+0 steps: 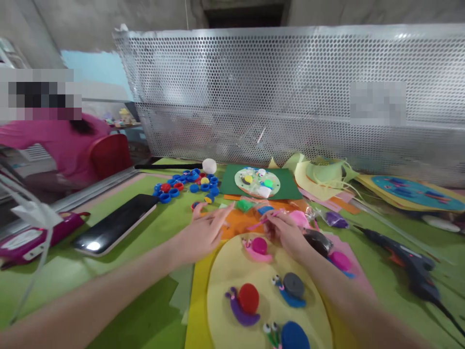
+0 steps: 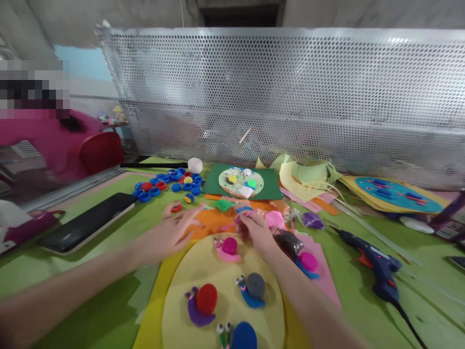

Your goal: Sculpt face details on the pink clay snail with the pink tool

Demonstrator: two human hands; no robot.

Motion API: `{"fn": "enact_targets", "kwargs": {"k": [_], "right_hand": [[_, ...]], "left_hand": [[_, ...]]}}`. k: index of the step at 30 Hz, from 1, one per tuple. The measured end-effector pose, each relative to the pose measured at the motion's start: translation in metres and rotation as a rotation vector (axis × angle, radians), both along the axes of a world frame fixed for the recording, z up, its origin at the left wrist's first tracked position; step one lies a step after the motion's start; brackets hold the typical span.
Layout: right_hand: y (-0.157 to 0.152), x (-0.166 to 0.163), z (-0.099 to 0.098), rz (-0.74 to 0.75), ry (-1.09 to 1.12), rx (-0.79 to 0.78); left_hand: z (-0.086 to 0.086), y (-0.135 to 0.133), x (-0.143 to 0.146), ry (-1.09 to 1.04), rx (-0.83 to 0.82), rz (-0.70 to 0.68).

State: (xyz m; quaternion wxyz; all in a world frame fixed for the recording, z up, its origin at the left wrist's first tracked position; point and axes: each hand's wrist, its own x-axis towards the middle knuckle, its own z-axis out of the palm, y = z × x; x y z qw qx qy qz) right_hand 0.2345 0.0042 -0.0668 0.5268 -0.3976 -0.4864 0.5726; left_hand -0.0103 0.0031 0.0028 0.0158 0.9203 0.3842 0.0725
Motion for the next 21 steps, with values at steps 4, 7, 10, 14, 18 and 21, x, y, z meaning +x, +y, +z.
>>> {"fn": "enact_targets", "kwargs": {"k": [4,7,10,14,18,21], "right_hand": [[-0.001,0.001,-0.002,0.008,0.007,0.021],[-0.003,0.002,-0.001,0.01,0.002,0.016],[-0.003,0.002,-0.001,0.007,-0.003,0.001],[-0.002,0.003,-0.003,0.004,-0.015,-0.019],[-0.002,0.003,-0.004,-0.004,-0.022,-0.021],[-0.003,0.003,-0.003,0.005,-0.017,-0.006]], "left_hand": [[0.0,0.003,-0.011,-0.05,0.02,0.014],[-0.011,0.007,-0.012,-0.071,0.022,0.001],[-0.022,0.009,-0.009,-0.088,0.001,-0.02],[-0.028,0.009,-0.005,-0.091,0.001,-0.049],[-0.025,0.009,-0.007,-0.082,0.029,-0.043],[-0.023,0.01,-0.008,-0.069,0.041,-0.037]]}}
